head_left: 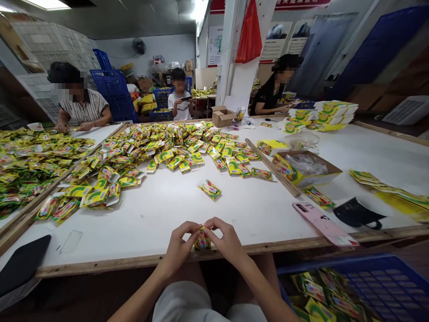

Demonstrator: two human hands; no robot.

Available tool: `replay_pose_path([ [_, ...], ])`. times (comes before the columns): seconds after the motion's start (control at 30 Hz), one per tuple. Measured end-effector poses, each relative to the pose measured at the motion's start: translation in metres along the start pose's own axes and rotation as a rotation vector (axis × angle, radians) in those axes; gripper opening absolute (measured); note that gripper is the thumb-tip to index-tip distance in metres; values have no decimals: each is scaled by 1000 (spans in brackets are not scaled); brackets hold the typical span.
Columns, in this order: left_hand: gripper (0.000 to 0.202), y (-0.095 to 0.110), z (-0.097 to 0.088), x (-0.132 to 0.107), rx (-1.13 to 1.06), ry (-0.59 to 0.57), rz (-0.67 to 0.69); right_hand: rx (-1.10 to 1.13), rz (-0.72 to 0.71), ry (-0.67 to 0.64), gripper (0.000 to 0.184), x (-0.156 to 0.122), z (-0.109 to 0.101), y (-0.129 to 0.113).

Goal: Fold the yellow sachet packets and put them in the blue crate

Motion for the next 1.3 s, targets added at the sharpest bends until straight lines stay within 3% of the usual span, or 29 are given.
replay_pose_path([
  [0.13,26,6,2,-12,68,-64,100,-74,-141,37,11,-14,1,0],
  [0.2,36,5,-1,-19,29,48,63,-72,-279,122,16,-25,-1,-8],
  [0.3,49,-4,-3,-28,-351,328,-209,-61,-520,316,23,-48,-4,-27],
  [0.4,51,-1,22,-26,-905,307,-496,-89,-635,329,29,-61,3,-41],
  [0.5,40,13,26,-15,-1001,288,-472,-100,-550,208,30,-58,8,-45],
  [0.63,38,22,19,-7,-868,269,-365,-37,-294,388,18,-41,-24,-44],
  [0.7,37,24,19,-5,-840,232,-326,-18,-227,417,13,-30,-37,-48],
  [1.03,53,35,21,-5,-713,119,-317,-128,-49,-103,17,22,-31,-72],
  [1.13,55,36,19,-5,-692,140,-327,-223,-66,-170,19,26,-29,-74],
  [1.3,55,37,21,-4,-707,98,-324,-302,-104,-151,20,26,-30,-74],
])
Point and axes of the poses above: each hand's wrist, its own x-axis towards the middle knuckle, its own z-axis out of the palm, y = z × x, the point moved 6 cm from there along x, towards the middle knuckle, and after that the axes turned 14 degrees about z, right-handed, at the moved point
